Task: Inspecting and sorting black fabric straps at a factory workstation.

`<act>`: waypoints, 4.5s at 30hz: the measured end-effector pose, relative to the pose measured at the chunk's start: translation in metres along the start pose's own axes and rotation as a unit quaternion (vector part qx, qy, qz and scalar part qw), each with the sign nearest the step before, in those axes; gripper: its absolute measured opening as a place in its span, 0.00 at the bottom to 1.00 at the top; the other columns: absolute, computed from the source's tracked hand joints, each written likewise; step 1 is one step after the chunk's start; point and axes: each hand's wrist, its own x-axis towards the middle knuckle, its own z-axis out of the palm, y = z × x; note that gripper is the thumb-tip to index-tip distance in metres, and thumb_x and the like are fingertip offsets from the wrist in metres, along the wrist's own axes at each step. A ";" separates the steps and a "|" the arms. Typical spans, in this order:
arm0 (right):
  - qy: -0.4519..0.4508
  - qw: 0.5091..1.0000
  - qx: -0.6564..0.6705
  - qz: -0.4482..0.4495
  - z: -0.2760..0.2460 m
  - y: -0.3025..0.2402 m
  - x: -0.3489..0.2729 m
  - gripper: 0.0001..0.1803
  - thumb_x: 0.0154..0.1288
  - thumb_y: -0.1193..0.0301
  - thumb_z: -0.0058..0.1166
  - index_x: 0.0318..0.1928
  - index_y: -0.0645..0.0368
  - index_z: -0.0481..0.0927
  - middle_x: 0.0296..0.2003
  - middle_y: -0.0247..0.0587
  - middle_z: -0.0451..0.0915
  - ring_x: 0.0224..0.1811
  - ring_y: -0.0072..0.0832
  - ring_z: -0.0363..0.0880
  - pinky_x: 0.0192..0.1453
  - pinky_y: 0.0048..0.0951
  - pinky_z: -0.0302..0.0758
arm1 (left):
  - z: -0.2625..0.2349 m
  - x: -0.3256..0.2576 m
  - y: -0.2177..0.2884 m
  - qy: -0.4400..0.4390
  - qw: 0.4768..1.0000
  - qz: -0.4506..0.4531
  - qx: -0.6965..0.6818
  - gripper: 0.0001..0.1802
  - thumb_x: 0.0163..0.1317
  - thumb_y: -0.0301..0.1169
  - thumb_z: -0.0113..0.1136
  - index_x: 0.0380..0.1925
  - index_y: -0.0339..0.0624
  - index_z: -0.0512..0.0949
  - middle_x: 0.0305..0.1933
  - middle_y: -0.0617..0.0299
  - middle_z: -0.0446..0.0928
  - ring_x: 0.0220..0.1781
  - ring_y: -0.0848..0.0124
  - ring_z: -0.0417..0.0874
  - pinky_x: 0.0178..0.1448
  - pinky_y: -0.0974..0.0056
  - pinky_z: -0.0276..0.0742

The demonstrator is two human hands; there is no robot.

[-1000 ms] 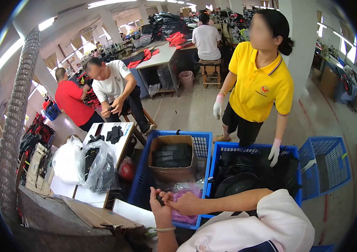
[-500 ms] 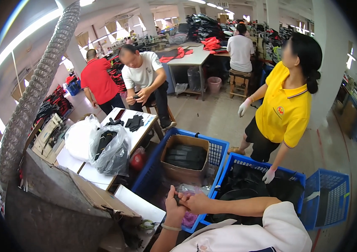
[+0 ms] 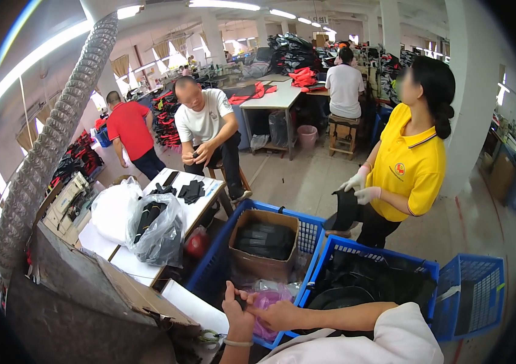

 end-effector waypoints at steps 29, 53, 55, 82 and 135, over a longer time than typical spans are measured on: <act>0.080 0.779 0.617 0.072 -0.045 -0.012 0.030 0.07 0.58 0.80 0.55 0.37 0.68 0.79 0.23 0.36 0.79 0.19 0.15 0.73 0.19 0.13 0.67 | 0.012 -0.050 0.010 -0.132 0.982 0.126 -0.044 0.25 0.66 0.56 0.40 0.28 0.45 0.68 0.42 0.45 0.78 0.49 0.55 0.79 0.43 0.55 0.78; -0.049 0.946 -0.050 -0.318 0.083 -0.089 0.060 0.14 0.52 0.72 0.51 0.42 0.50 0.74 0.22 0.44 0.78 0.19 0.41 0.78 0.20 0.42 0.70 | -0.130 -0.101 0.022 0.215 0.936 0.152 -0.231 0.13 0.58 0.36 0.58 0.22 0.42 0.68 0.24 0.54 0.76 0.34 0.52 0.82 0.44 0.51 0.76; -0.084 0.943 -0.082 -0.311 0.098 -0.107 0.064 0.15 0.51 0.74 0.51 0.42 0.50 0.73 0.21 0.46 0.79 0.20 0.44 0.78 0.21 0.45 0.69 | -0.149 -0.117 0.028 0.193 0.929 0.181 -0.259 0.13 0.59 0.36 0.57 0.23 0.42 0.67 0.22 0.56 0.73 0.35 0.52 0.82 0.45 0.52 0.76; -0.016 0.943 0.277 -0.181 0.235 -0.383 0.044 0.05 0.49 0.71 0.59 0.25 0.58 0.77 0.19 0.39 0.78 0.21 0.35 0.79 0.27 0.32 0.75 | -0.354 -0.315 0.122 0.039 0.882 0.309 -0.355 0.18 0.66 0.42 0.50 0.30 0.36 0.72 0.42 0.46 0.76 0.52 0.52 0.75 0.64 0.54 0.67; -0.010 0.930 0.213 -0.298 0.322 -0.435 0.057 0.08 0.57 0.70 0.48 0.33 0.64 0.74 0.25 0.50 0.79 0.24 0.46 0.80 0.24 0.44 0.75 | -0.471 -0.337 0.136 0.122 0.894 0.343 -0.259 0.17 0.64 0.40 0.52 0.39 0.35 0.77 0.45 0.50 0.78 0.50 0.63 0.76 0.59 0.58 0.70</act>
